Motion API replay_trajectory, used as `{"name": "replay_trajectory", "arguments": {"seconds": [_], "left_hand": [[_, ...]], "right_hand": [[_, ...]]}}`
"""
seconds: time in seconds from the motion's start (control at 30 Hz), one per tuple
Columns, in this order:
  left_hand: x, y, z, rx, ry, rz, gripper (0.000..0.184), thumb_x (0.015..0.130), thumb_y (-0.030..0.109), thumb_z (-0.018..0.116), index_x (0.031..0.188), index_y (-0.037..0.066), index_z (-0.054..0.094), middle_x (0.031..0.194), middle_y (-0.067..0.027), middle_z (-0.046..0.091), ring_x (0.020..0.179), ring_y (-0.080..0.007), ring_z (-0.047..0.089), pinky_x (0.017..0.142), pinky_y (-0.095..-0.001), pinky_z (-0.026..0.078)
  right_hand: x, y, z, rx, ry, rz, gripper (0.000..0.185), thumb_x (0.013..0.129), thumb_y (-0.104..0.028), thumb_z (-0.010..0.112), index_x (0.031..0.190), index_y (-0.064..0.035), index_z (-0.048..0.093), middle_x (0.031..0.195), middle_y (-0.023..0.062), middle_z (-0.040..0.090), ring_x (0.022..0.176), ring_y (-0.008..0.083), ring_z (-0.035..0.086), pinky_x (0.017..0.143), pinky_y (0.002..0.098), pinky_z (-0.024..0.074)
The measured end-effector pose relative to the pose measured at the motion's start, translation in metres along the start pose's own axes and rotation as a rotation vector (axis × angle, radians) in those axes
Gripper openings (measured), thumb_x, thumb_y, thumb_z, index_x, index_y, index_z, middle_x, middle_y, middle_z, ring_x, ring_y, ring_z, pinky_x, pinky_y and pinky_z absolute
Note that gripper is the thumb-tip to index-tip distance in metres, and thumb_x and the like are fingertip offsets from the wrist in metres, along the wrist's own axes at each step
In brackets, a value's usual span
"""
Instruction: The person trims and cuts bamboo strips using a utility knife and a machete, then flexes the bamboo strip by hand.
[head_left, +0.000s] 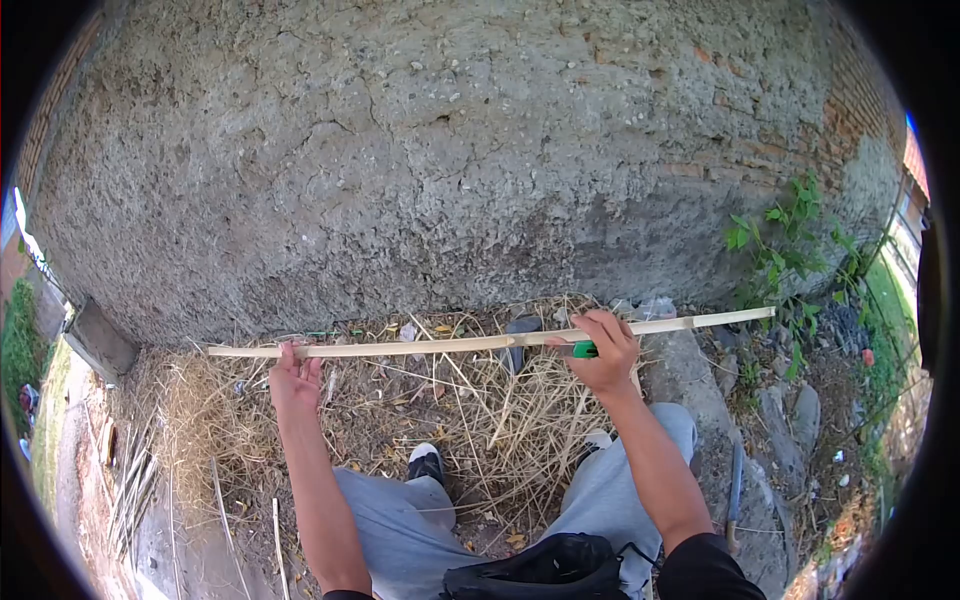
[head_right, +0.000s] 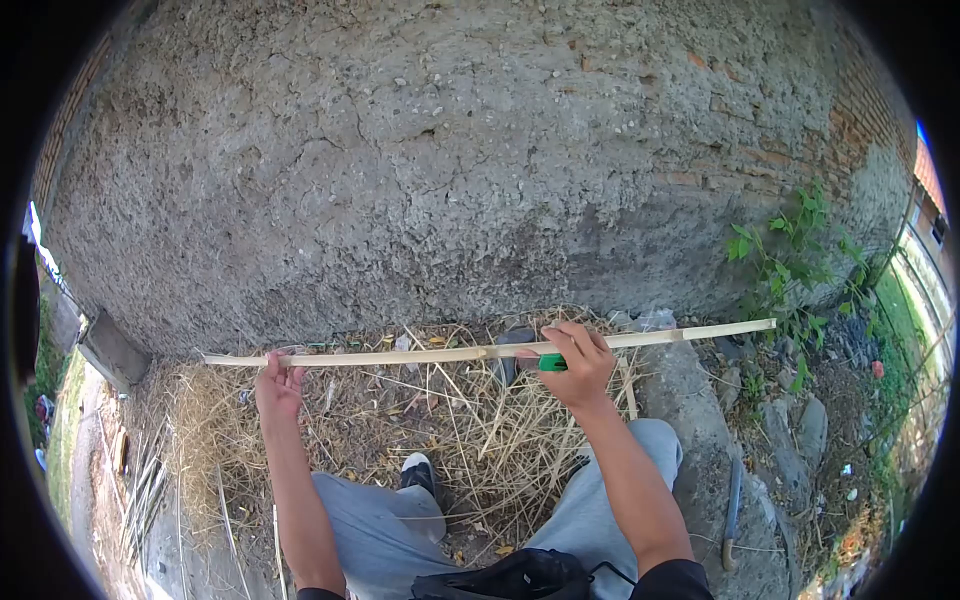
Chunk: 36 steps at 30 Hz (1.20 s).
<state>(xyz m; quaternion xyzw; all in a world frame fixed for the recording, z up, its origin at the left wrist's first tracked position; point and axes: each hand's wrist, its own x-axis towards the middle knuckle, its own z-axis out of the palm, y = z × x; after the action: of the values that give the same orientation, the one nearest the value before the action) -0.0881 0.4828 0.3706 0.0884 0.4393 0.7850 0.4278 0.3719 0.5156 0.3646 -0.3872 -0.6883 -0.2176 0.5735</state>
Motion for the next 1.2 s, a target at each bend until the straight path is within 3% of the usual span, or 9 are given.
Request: {"name": "replay_trajectory", "arguments": {"seconds": [0.17, 0.27, 0.4, 0.47, 0.6, 0.73, 0.9, 1.07, 1.2], "left_hand": [[0.014, 0.012, -0.029, 0.004, -0.028, 0.068, 0.022, 0.093, 0.031, 0.063, 0.102, 0.010, 0.063, 0.101, -0.0017, 0.059, 0.089, -0.0173, 0.054, 0.069, -0.0277, 0.052], [0.018, 0.018, -0.039, -0.006, 0.039, 0.094, 0.023, 0.093, 0.031, 0.062, 0.102, 0.011, 0.063, 0.102, -0.0017, 0.059, 0.091, -0.0182, 0.056, 0.071, -0.0288, 0.052], [0.017, 0.026, -0.051, -0.018, 0.041, 0.095, 0.020, 0.091, 0.029, 0.064, 0.101, 0.013, 0.065, 0.101, -0.0011, 0.062, 0.092, -0.0164, 0.060, 0.077, -0.0289, 0.054], [0.014, 0.028, -0.053, -0.025, 0.056, 0.120, 0.023, 0.093, 0.031, 0.062, 0.104, 0.011, 0.062, 0.101, -0.0007, 0.061, 0.094, -0.0199, 0.058, 0.075, -0.0306, 0.053], [0.010, 0.028, -0.055, -0.055, 0.065, 0.133, 0.022, 0.093, 0.030, 0.062, 0.105, 0.011, 0.061, 0.102, -0.0006, 0.061, 0.095, -0.0201, 0.059, 0.076, -0.0306, 0.053], [0.015, 0.024, -0.060, -0.077, 0.059, 0.142, 0.023, 0.093, 0.029, 0.063, 0.106, 0.011, 0.060, 0.105, -0.0007, 0.060, 0.094, -0.0196, 0.058, 0.076, -0.0305, 0.054], [0.009, 0.021, -0.053, -0.058, 0.042, 0.135, 0.023, 0.092, 0.029, 0.063, 0.107, 0.011, 0.060, 0.106, -0.0010, 0.060, 0.093, -0.0196, 0.058, 0.076, -0.0304, 0.054], [-0.006, 0.011, -0.031, -0.071, 0.009, 0.082, 0.025, 0.093, 0.028, 0.063, 0.108, 0.009, 0.059, 0.105, -0.0028, 0.059, 0.103, -0.0216, 0.057, 0.080, -0.0331, 0.051], [-0.017, 0.009, -0.019, -0.051, -0.046, 0.107, 0.030, 0.094, 0.029, 0.061, 0.112, 0.006, 0.056, 0.108, -0.0050, 0.057, 0.105, -0.0241, 0.057, 0.084, -0.0348, 0.050]], "right_hand": [[-0.018, 0.033, -0.001, 0.099, 0.149, 0.613, 0.021, 0.083, -0.019, 0.074, 0.080, -0.0007, 0.065, 0.071, 0.0088, 0.062, 0.065, 0.0204, 0.060, 0.059, 0.0334, 0.0467], [-0.021, 0.061, 0.001, 0.486, 0.447, 1.356, 0.022, 0.085, -0.021, 0.073, 0.086, 0.0000, 0.065, 0.081, 0.0047, 0.060, 0.066, 0.0144, 0.056, 0.059, 0.0315, 0.0491], [-0.035, 0.083, 0.005, 0.487, 0.485, 1.689, 0.020, 0.087, -0.019, 0.070, 0.097, -0.0035, 0.063, 0.086, 0.0059, 0.057, 0.068, 0.0148, 0.053, 0.058, 0.0289, 0.0485], [-0.036, 0.083, 0.003, 0.614, 0.269, 1.900, 0.026, 0.088, -0.020, 0.068, 0.107, -0.0030, 0.061, 0.089, 0.0067, 0.055, 0.077, 0.0176, 0.054, 0.063, 0.0312, 0.0512], [-0.054, 0.089, 0.020, 0.801, 0.182, 1.900, 0.033, 0.090, -0.022, 0.067, 0.115, -0.0033, 0.058, 0.099, 0.0135, 0.052, 0.095, 0.0218, 0.055, 0.073, 0.0354, 0.0552], [-0.056, 0.088, 0.029, 0.859, 0.110, 1.908, 0.037, 0.090, -0.025, 0.068, 0.119, -0.0037, 0.057, 0.101, 0.0154, 0.053, 0.094, 0.0223, 0.055, 0.073, 0.0338, 0.0554], [-0.052, 0.087, 0.038, 0.917, 0.163, 1.885, 0.041, 0.087, -0.032, 0.070, 0.113, -0.0028, 0.057, 0.110, 0.0165, 0.056, 0.088, 0.0223, 0.057, 0.067, 0.0326, 0.0549], [-0.051, 0.099, 0.034, 0.891, 0.353, 1.788, 0.016, 0.096, -0.024, 0.059, 0.103, -0.0092, 0.057, 0.097, 0.0067, 0.065, 0.079, 0.0155, 0.060, 0.059, 0.0277, 0.0504], [-0.040, 0.092, 0.022, 0.924, 0.443, 1.691, 0.014, 0.093, -0.021, 0.063, 0.096, -0.0077, 0.060, 0.088, 0.0057, 0.065, 0.067, 0.0144, 0.058, 0.053, 0.0250, 0.0473]]}}
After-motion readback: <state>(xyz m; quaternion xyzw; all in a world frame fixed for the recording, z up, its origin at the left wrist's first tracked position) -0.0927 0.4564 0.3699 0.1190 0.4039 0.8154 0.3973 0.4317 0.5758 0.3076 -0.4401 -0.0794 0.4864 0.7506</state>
